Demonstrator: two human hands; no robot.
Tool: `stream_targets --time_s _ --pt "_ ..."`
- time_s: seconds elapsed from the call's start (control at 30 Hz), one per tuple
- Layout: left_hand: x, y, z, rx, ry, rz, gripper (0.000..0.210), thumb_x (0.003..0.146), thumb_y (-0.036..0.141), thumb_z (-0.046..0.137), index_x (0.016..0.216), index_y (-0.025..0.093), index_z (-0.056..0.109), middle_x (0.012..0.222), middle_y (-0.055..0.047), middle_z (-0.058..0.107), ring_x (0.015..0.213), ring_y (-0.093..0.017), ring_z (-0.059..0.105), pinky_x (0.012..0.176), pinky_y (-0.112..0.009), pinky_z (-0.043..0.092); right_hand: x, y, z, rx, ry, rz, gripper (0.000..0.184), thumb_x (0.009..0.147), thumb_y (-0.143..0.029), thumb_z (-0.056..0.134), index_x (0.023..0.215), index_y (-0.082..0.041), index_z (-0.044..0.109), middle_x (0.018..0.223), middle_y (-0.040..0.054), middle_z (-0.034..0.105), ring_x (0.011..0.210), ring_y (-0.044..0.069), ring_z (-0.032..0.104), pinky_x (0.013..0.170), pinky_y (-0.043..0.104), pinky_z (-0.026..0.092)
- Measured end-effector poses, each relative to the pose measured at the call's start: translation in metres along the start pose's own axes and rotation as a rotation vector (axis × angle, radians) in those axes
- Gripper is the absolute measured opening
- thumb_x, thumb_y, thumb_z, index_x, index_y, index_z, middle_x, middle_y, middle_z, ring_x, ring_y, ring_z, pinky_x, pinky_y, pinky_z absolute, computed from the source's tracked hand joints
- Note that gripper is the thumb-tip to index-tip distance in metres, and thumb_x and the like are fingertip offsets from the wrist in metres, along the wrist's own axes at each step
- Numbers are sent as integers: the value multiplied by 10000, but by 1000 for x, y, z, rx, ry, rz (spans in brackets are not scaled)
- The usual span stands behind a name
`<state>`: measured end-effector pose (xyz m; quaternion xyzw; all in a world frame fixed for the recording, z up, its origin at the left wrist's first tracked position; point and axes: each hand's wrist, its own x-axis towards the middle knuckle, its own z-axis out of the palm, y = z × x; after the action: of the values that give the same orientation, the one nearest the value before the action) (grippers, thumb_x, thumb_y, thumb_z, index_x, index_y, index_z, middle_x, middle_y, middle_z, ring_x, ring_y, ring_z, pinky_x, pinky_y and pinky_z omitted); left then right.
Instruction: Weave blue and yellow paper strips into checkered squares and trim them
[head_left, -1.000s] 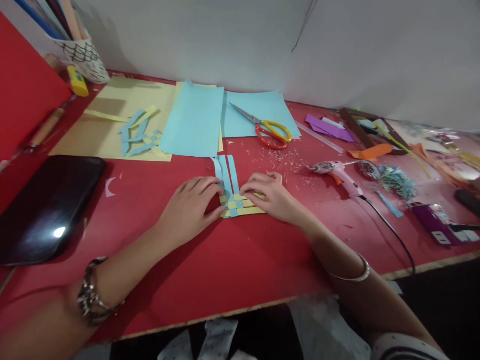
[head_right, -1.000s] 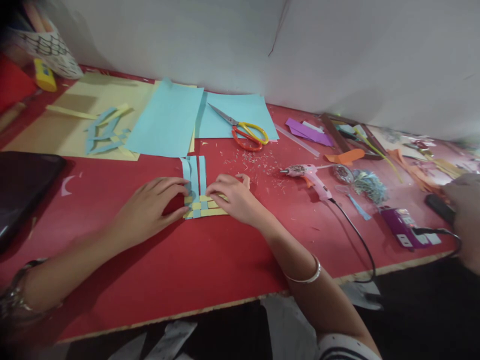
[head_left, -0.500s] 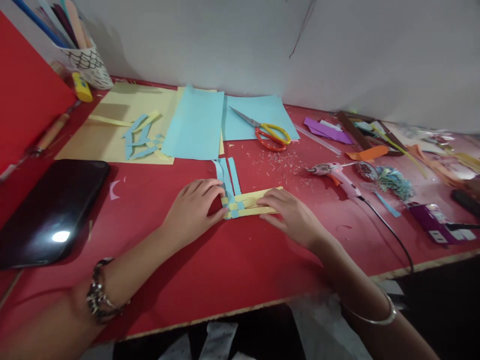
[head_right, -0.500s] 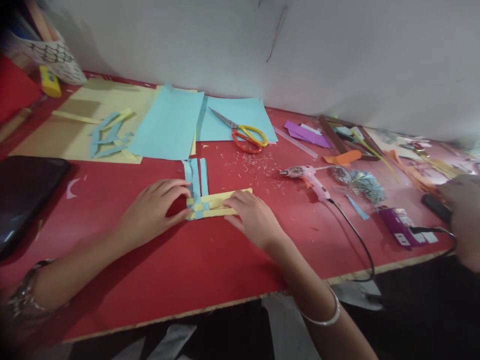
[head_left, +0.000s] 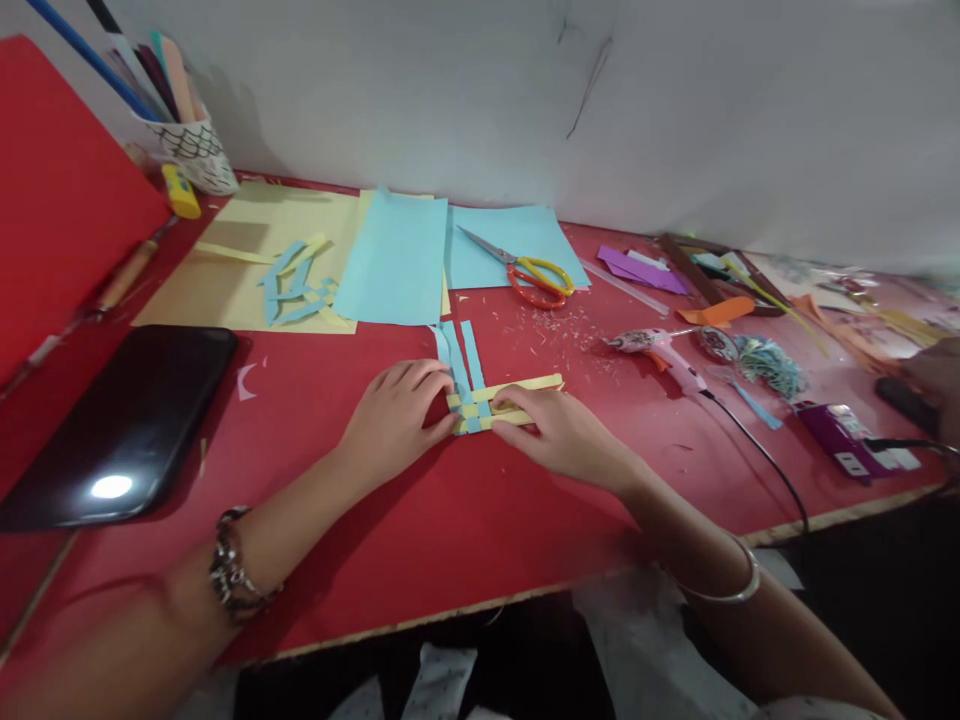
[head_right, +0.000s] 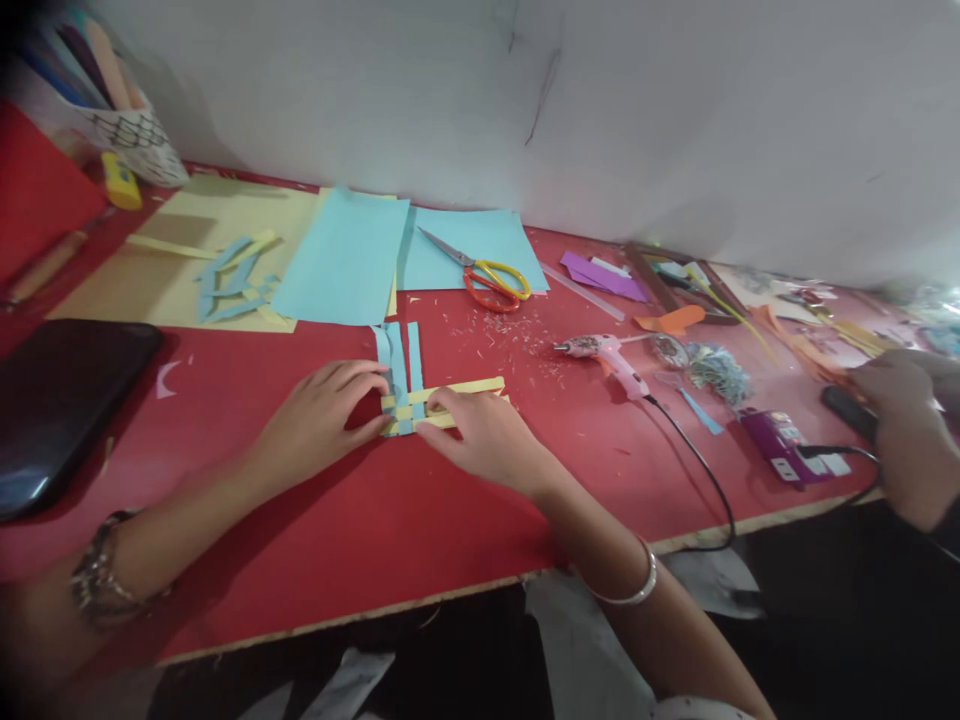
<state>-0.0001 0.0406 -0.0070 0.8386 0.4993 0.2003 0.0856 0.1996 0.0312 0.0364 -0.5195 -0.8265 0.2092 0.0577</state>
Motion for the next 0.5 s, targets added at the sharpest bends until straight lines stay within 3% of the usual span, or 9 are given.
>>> stream_targets --time_s 0.1,0.3,0.5 --pt "-1 -1 0 5 4 7 122 786 283 541 877 203 529 1122 -70 595 1006 -248 545 832 -377 436 6 5 3 37 -5 27 226 879 -277 361 883 -181 565 758 30 644 661 146 581 613 246 379" --pt "0 0 -1 -11 3 -1 96 813 287 510 865 207 523 1105 -70 593 989 -242 544 818 -379 431 12 17 8 185 10 -126 145 845 -201 408 858 -192 552 861 29 661 772 138 599 680 238 405" --pt "2 3 0 -21 24 -30 69 813 272 523 831 206 529 1091 -57 600 986 -238 539 812 -368 427 15 21 8 202 -8 -172 160 858 -193 395 870 -191 555 865 26 661 753 126 595 688 235 413"
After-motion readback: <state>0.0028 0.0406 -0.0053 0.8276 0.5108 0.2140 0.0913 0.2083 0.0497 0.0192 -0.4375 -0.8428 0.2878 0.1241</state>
